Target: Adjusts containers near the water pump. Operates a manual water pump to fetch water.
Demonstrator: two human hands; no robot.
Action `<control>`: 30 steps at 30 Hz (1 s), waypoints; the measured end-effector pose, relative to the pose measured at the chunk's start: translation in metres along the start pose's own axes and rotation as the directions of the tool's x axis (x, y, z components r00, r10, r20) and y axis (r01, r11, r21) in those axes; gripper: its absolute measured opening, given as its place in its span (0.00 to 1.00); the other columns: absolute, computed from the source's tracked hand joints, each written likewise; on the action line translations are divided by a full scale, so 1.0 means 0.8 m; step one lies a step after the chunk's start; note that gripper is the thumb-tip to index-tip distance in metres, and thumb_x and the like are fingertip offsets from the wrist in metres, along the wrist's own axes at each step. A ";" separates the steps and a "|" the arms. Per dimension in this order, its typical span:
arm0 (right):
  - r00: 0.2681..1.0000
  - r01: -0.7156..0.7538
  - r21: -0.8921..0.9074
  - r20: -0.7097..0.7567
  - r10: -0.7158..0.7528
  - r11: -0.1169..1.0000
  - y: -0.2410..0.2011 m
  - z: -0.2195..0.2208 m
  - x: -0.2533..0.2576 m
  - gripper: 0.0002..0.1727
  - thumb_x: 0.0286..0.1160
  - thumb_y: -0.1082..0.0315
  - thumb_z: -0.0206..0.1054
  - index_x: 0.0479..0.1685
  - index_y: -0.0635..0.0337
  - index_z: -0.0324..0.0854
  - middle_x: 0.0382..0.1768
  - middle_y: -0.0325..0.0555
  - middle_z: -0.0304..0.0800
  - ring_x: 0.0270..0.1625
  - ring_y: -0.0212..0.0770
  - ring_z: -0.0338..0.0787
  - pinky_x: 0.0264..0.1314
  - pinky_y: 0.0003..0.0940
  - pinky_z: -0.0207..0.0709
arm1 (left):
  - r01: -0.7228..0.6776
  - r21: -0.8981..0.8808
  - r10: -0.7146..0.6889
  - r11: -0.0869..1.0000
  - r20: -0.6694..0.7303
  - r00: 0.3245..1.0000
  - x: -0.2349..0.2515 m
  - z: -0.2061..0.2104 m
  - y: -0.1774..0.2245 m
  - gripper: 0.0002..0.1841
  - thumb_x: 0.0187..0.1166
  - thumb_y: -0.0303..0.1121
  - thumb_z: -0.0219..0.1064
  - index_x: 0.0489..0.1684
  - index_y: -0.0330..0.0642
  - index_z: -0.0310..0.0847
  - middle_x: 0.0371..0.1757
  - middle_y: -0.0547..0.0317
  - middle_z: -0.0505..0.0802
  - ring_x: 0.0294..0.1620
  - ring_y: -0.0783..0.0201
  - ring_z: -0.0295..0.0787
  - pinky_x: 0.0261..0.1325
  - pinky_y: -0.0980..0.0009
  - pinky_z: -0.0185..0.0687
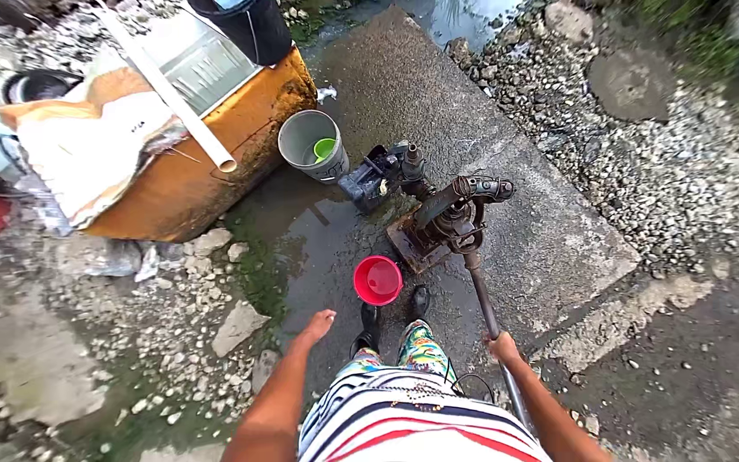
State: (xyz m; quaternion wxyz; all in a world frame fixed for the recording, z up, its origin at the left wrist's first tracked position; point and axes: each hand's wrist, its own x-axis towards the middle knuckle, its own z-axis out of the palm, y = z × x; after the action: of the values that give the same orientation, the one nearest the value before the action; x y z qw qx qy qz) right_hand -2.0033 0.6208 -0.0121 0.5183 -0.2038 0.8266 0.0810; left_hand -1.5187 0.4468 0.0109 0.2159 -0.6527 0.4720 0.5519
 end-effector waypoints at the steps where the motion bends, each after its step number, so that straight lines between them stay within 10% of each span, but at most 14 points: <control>1: 1.000 0.001 -0.028 -0.017 -0.001 1.000 0.004 -0.010 -0.031 0.22 0.78 0.64 0.71 0.67 0.67 0.80 0.54 0.67 0.91 0.54 0.61 0.94 0.62 0.61 0.83 | 0.000 -0.009 0.001 1.000 0.010 1.000 0.006 0.004 -0.002 0.21 0.96 0.32 0.47 0.82 0.35 0.72 0.76 0.35 0.83 0.73 0.44 0.83 0.78 0.51 0.73; 10: 0.975 -0.088 -0.430 -0.222 -0.011 0.899 -0.101 -0.150 -0.298 0.32 0.81 0.49 0.71 0.73 0.64 0.75 0.59 0.67 0.89 0.67 0.67 0.88 0.68 0.67 0.77 | -0.021 -0.012 0.022 1.000 0.083 0.996 0.038 0.023 0.009 0.21 0.95 0.32 0.48 0.81 0.36 0.72 0.74 0.35 0.84 0.70 0.43 0.84 0.74 0.48 0.75; 15: 0.985 -0.100 -0.243 -0.161 0.062 0.965 -0.052 -0.108 -0.199 0.22 0.81 0.53 0.71 0.53 0.68 0.84 0.47 0.65 0.91 0.48 0.61 0.92 0.54 0.62 0.82 | -0.068 -0.014 0.069 0.998 0.065 0.996 0.032 0.012 0.036 0.22 0.96 0.32 0.47 0.82 0.34 0.71 0.76 0.35 0.82 0.74 0.43 0.82 0.78 0.50 0.73; 18: 0.965 -0.138 -0.259 -0.254 0.071 0.956 -0.020 -0.088 -0.118 0.20 0.76 0.57 0.70 0.61 0.60 0.87 0.57 0.64 0.92 0.65 0.63 0.90 0.65 0.66 0.78 | -0.069 0.017 0.068 0.997 0.047 0.997 0.027 0.004 0.043 0.22 0.96 0.33 0.46 0.82 0.34 0.71 0.78 0.36 0.81 0.76 0.45 0.81 0.80 0.52 0.72; 26: 0.965 -0.001 -0.365 -0.243 -0.094 0.931 0.004 -0.090 0.045 0.25 0.77 0.57 0.67 0.72 0.55 0.81 0.59 0.65 0.92 0.67 0.64 0.89 0.66 0.66 0.77 | 0.006 0.027 -0.005 1.000 -0.014 1.000 0.004 -0.008 0.025 0.22 0.96 0.32 0.46 0.82 0.33 0.71 0.78 0.34 0.80 0.77 0.43 0.80 0.81 0.51 0.71; 30: 0.980 -0.091 -0.091 -0.187 0.073 0.992 -0.022 -0.059 0.081 0.25 0.76 0.63 0.70 0.72 0.59 0.80 0.66 0.66 0.87 0.72 0.64 0.85 0.70 0.66 0.76 | 0.018 0.056 -0.017 0.998 -0.015 1.000 -0.005 -0.010 0.007 0.21 0.96 0.31 0.47 0.81 0.34 0.72 0.77 0.34 0.82 0.76 0.43 0.81 0.81 0.52 0.71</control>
State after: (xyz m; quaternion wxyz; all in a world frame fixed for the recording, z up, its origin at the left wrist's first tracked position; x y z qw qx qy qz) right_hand -2.0591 0.5720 -0.0475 0.4256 -0.2017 0.8734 0.1241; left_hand -1.5190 0.4392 0.0181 0.2354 -0.6544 0.4831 0.5320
